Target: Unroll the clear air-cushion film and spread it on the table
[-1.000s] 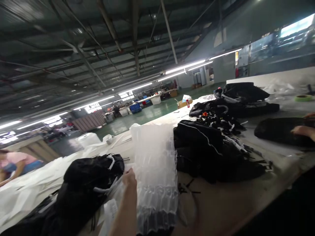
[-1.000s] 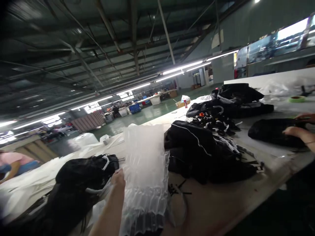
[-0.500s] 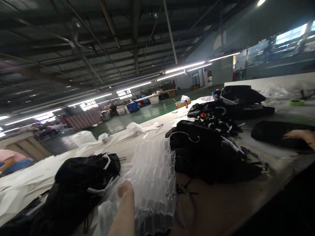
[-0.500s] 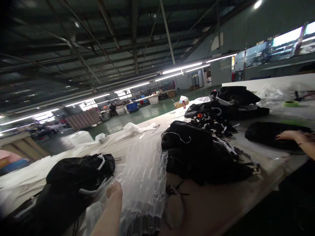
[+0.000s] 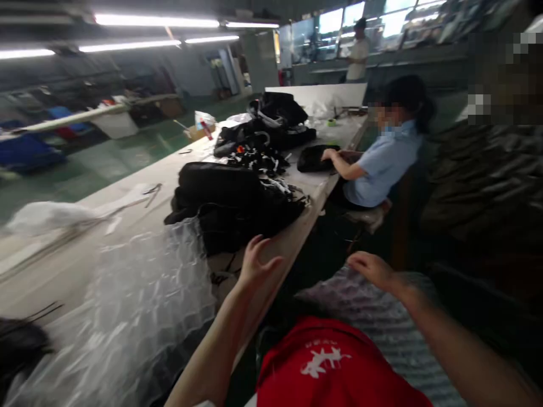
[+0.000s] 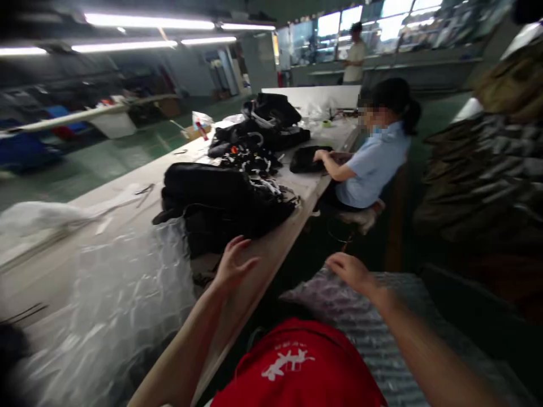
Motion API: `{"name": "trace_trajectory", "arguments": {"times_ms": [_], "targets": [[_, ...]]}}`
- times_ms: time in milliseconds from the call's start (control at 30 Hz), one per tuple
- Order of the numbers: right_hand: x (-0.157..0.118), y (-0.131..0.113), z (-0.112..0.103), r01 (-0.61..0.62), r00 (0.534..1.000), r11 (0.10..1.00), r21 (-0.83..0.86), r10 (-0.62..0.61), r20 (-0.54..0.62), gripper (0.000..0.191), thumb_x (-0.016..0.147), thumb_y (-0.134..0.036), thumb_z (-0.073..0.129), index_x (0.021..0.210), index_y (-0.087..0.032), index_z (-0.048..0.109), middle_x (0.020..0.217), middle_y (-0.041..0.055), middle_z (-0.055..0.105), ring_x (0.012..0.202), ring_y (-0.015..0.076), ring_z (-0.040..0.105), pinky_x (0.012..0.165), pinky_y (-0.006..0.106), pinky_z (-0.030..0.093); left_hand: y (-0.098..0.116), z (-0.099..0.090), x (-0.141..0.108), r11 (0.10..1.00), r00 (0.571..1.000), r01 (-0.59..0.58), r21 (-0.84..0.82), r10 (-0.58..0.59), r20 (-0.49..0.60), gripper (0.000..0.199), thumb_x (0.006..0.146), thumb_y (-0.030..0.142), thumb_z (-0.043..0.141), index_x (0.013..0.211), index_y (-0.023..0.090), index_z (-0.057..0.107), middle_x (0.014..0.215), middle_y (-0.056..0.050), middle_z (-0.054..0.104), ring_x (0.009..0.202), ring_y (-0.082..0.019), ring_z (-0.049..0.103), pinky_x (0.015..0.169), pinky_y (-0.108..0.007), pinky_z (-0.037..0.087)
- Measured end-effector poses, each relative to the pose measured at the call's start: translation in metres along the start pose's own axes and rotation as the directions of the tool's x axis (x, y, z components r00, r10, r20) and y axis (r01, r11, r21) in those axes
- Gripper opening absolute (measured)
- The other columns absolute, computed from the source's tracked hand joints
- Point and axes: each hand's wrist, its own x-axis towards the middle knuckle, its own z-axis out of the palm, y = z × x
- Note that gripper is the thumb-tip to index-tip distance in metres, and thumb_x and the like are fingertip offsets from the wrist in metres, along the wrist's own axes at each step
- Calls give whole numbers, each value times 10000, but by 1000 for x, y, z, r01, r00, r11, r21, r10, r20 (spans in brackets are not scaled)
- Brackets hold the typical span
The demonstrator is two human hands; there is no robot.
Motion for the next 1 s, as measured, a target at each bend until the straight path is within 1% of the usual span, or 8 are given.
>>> {"name": "trace_trajectory", "arguments": {"times_ms": [33, 100, 167, 233, 333, 467, 700, 1000], "targets": [[-10, -7, -2, 35, 999, 999, 24, -35, -17, 295, 922, -394, 492, 925, -159, 670, 949, 60, 653, 919, 182, 600, 869, 321, 462, 26, 33, -4, 994, 978, -65, -93, 82, 192, 723, 622, 527, 755, 1241, 197, 575, 1384, -119, 466, 1276, -267, 441, 1085, -394, 353], [-15, -23, -5, 135, 991, 986, 96, -131, -38, 289, 917, -378, 482, 884, -168, 679, 896, 45, 656, 865, 162, 606, 813, 280, 461, 65, 85, -18, 976, 863, -65, -210, 160, 479, 693, 559, 500, 796, 1141, 160, 633, 1199, -118, 602, 1113, -270, 555, 980, -379, 438], [-15, -30, -12, 158, 987, 974, 163, -151, -54, 296, 907, -412, 504, 933, -169, 671, 918, 38, 659, 857, 152, 609, 792, 263, 466, 82, 114, -28, 970, 761, 80, -228, 88, 643, 499, 614, 524, 745, 896, 117, 681, 844, -74, 666, 797, -215, 618, 746, -323, 497], [-24, -20, -23, 82, 996, 972, 222, -74, -40, 417, 827, -466, 622, 1121, -171, 616, 1030, 45, 658, 933, 168, 613, 839, 272, 474, 82, 123, -28, 937, 703, 264, -228, -25, 711, 468, 689, 576, 662, 754, 113, 651, 636, -23, 606, 577, -146, 555, 561, -260, 440], [-60, 22, -33, -154, 981, 956, 251, 117, 157, 767, 613, -456, 805, 1267, -165, 532, 1143, 70, 650, 1030, 217, 609, 895, 303, 481, 68, 113, -11, 824, 717, 465, -323, -136, 684, 530, 630, 614, 708, 779, 110, 647, 646, -22, 634, 528, -122, 544, 503, -223, 412], [-110, 80, -22, -406, 884, 888, 215, 321, 341, 493, 585, -383, 795, 1008, -157, 682, 977, 51, 710, 920, 232, 648, 795, 290, 508, 46, 90, 16, 698, 743, 591, -405, -274, 611, 542, 529, 560, 812, 774, 98, 672, 658, -49, 673, 526, -141, 582, 510, -230, 443], [-131, 123, 9, -480, 877, 793, 374, 430, 216, 432, 605, -432, 766, 891, -112, 709, 899, 89, 720, 855, 235, 656, 741, 287, 507, 28, 65, 38, 643, 746, 634, -430, -363, 557, 528, 529, 483, 841, 846, 89, 688, 681, -61, 690, 565, -168, 624, 551, -257, 487], [-116, 123, 10, -426, 905, 837, 343, 393, 164, 336, 619, -337, 687, 885, -131, 703, 911, 73, 725, 867, 229, 660, 774, 300, 504, 8, 53, 44, 684, 786, 614, -395, -481, 389, 488, 585, 480, 798, 872, 109, 665, 674, -35, 666, 590, -164, 621, 577, -259, 489]]}}
